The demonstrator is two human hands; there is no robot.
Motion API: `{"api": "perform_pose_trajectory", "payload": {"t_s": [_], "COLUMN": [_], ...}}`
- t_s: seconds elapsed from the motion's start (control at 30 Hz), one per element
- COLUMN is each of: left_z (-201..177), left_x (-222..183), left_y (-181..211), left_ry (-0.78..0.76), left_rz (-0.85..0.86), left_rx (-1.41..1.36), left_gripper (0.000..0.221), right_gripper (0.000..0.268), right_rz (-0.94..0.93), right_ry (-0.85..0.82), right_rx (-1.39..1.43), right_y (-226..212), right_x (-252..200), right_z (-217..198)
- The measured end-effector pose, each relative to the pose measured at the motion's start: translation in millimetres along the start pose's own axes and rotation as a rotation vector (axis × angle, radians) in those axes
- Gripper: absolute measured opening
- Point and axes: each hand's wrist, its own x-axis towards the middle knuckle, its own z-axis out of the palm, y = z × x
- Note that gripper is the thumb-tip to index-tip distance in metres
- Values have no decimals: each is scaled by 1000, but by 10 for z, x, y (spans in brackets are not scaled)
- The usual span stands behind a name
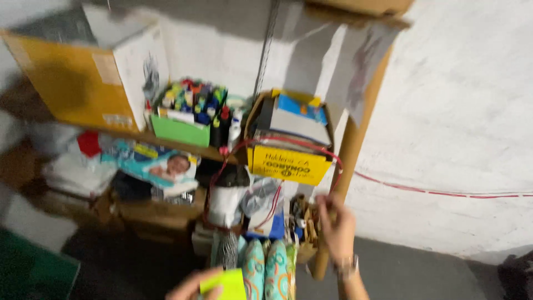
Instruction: Measuring fabric with a ruler and then selecting and removing sewing patterns from a binder.
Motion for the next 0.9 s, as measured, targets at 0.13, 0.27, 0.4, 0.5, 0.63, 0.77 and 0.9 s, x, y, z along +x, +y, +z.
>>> {"api": "perform_pose_trajectory", "payload": {"t_s": [0.13, 0.27, 0.4, 0.5, 0.63, 0.77, 0.9], "left_z": [136, 189, 281, 168, 128, 220, 463], "left_x": [1056, 1579, 2262, 3157, 3852, 4419, 4858], "left_y": [-156, 440, 1527, 1739, 2533, 2949, 3092], "left_ry": [176, 274, 296, 33, -40, -124, -229], "left_rz": [127, 45, -95, 331, 350, 193, -58], "left_rx": [-130, -144, -369, -434, -192, -80, -132], "left_gripper": [62, 31, 36, 49, 46, 48, 59], "right_gripper": [16, 28, 65, 73, 46, 38, 19], "right_rz": [-27, -63, -112, -311, -625, -695, -501], "right_ry": [-34, -193, -533, -608, -518, -349, 10], "right_rx": [34, -259, -431, -571, -444, -321, -18], "right_y": [347, 1032, 1079, 1048, 512, 544, 494], "right_x": [1442, 2485, 3065, 3246, 3340, 3419, 3475], "right_z": [518, 1186, 1699, 2059, 2307, 2394, 2293]}}
